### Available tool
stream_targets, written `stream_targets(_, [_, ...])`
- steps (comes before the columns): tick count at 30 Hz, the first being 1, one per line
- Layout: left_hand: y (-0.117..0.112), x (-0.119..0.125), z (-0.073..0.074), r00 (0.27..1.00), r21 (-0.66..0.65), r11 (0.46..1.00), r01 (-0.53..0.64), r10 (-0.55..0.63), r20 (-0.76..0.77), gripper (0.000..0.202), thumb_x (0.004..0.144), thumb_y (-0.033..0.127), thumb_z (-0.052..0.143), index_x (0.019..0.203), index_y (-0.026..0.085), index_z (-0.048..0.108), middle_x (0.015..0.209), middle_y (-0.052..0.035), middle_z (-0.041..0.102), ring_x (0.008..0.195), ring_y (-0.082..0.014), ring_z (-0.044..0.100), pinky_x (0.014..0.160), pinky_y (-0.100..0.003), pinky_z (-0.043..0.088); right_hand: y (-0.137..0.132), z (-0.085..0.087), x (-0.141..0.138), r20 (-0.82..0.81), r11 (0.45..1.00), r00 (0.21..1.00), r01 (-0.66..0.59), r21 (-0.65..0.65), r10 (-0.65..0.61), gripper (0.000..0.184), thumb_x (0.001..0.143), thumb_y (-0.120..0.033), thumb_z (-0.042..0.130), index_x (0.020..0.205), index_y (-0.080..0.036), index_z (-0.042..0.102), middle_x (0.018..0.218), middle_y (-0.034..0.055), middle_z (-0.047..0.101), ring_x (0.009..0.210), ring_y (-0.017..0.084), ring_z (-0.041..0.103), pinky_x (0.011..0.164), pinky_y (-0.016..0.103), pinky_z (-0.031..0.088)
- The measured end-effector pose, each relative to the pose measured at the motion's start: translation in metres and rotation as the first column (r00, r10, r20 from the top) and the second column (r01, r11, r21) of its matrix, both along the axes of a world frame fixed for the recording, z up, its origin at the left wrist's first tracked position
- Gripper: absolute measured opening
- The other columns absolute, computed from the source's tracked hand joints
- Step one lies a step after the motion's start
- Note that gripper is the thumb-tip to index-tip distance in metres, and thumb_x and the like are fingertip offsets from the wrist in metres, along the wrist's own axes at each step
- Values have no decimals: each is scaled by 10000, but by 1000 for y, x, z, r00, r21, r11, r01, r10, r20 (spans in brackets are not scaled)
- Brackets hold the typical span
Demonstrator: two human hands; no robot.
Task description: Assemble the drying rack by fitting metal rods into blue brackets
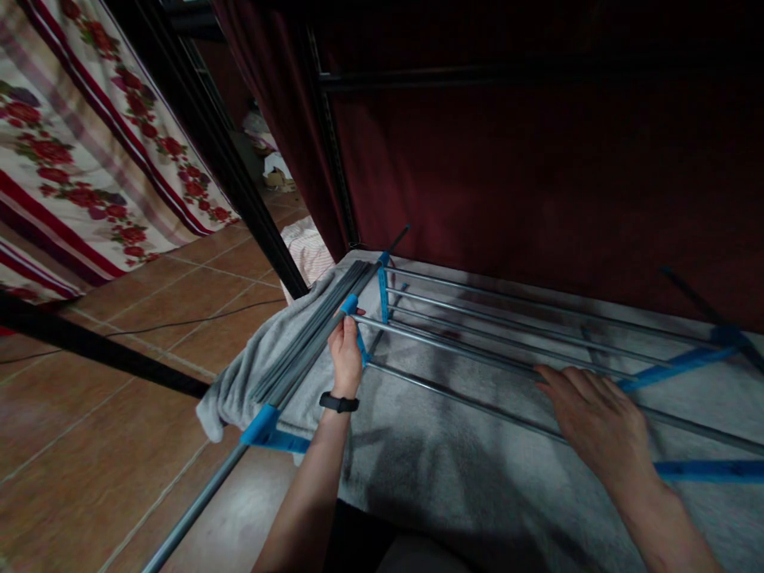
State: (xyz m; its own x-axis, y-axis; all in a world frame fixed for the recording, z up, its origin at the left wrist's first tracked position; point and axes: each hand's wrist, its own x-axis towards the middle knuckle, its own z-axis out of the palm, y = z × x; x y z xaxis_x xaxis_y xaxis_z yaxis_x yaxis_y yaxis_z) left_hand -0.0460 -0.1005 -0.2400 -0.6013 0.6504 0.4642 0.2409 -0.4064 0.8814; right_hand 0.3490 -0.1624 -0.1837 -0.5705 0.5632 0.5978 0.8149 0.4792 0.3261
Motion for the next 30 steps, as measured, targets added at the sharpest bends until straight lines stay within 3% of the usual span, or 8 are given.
stream_targets(8, [3,5,3,999,42,999,-11,8,53,499,962,629,570,969,168,762,980,-84,754,984,-233,685,1033,-390,495,2,2,1,26,1000,1000,-2,4,2,189,1040,-276,563,1134,-161,680,828,22,653,749,175,592,757,339,421])
stream_targets(23, [9,2,-7,995,72,997,0,-7,102,481,948,616,599,1008,167,762,995,-88,756,991,-233,694,1058,-392,495,0,10,-1,-42,997,999,-27,-68,24,236,1064,-285,504,1130,-162,693,990,52,738,717,146,652,694,308,430])
stream_targets(30, [8,5,1,999,42,999,-32,31,18,507,973,628,549,1000,165,752,1008,-102,746,1039,-247,686,1089,-406,470,-1,8,-5,-86,994,996,5,-108,-15,247,1043,-267,535,1225,-184,679,986,53,748,812,181,661,804,335,450])
